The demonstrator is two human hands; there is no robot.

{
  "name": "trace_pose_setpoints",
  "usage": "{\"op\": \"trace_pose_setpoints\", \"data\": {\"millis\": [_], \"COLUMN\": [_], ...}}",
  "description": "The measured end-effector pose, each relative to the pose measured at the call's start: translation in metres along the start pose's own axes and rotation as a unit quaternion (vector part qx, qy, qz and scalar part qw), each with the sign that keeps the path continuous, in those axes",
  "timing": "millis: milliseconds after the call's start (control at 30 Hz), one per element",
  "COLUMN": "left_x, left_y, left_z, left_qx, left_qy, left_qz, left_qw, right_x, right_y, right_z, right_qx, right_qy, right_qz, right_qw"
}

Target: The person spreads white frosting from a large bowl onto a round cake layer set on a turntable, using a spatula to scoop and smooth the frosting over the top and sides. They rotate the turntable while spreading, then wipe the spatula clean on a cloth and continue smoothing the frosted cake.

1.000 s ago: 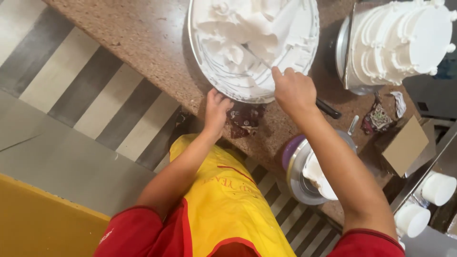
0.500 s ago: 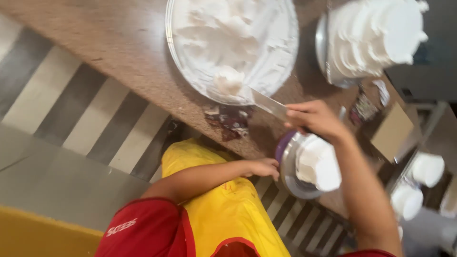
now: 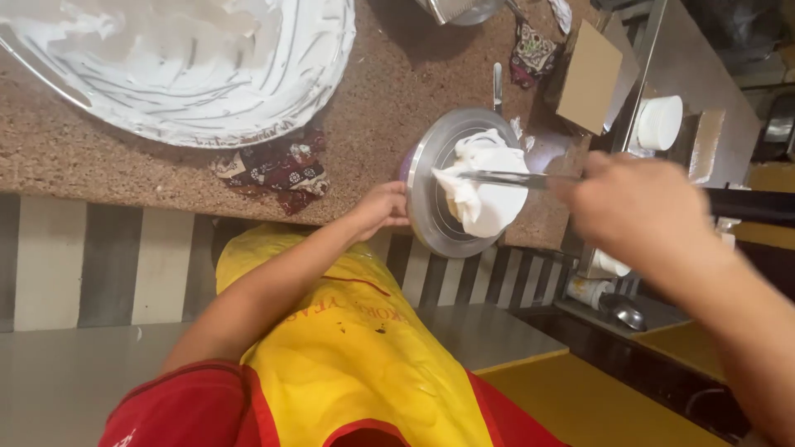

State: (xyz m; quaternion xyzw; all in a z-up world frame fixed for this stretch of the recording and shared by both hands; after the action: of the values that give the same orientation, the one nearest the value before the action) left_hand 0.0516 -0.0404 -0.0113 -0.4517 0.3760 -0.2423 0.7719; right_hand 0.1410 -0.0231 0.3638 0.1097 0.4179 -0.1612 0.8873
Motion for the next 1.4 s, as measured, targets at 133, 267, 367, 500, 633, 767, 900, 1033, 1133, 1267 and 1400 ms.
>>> {"op": "trace_pose_setpoints", "data": {"millis": [133, 267, 367, 500, 633, 767, 900, 1033, 1133, 1267, 1400], "left_x": [0.009, 0.012, 0.010, 0.006, 0.019, 0.017, 0.005, 0.003, 0.011, 0.008, -0.018], "left_y": [0.006, 0.006, 0.003, -0.001, 0.004, 0.003, -0.008, -0.010, -0.008, -0.013, -0.046], "left_z": [0.007, 0.017, 0.019, 0.030, 0.026, 0.022, 0.011, -0.010, -0.032, -0.040, -0.022], "left_qx": [-0.026, 0.000, -0.009, -0.017, -0.028, -0.009, -0.015, -0.002, 0.045, 0.133, 0.036], "left_qy": [-0.029, -0.082, -0.084, -0.090, -0.112, -0.117, -0.056, -0.012, -0.012, 0.006, 0.037], "left_qz": [0.013, 0.017, 0.029, 0.042, 0.036, 0.057, 0.058, 0.071, 0.057, 0.064, 0.016], "left_qw": [0.999, 0.997, 0.996, 0.995, 0.993, 0.991, 0.997, 0.997, 0.997, 0.989, 0.999], "right_x": [0.017, 0.017, 0.013, 0.015, 0.004, 0.009, 0.013, 0.033, 0.016, 0.033, 0.032], "right_y": [-0.033, -0.040, -0.024, -0.037, -0.046, -0.032, -0.015, -0.054, -0.024, -0.035, -0.025], "right_z": [-0.041, -0.056, -0.044, -0.018, -0.040, -0.047, -0.031, -0.023, -0.033, -0.023, -0.017], "right_qx": [-0.052, -0.094, -0.096, 0.023, 0.008, -0.133, -0.072, 0.067, 0.020, 0.019, 0.083], "right_qy": [0.070, 0.095, 0.091, 0.034, 0.089, 0.086, 0.077, 0.057, 0.103, 0.078, 0.010], "right_qz": [0.174, 0.223, 0.289, 0.047, 0.146, 0.292, 0.349, 0.035, 0.295, 0.199, 0.126], "right_qw": [0.981, 0.966, 0.948, 0.998, 0.985, 0.943, 0.931, 0.995, 0.950, 0.977, 0.988]}}
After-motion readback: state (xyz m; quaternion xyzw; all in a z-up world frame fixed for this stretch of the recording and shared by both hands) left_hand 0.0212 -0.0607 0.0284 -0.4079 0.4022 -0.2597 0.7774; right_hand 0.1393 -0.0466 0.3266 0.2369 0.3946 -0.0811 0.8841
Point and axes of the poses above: each hand's wrist, its own x-axis towards the middle knuckle, its own y-axis out of the back of the hand, z = x × y, the point moved 8 cm from there along x, towards the middle knuckle, and after that the axes turned 5 degrees about -z, right-handed, at the moved point
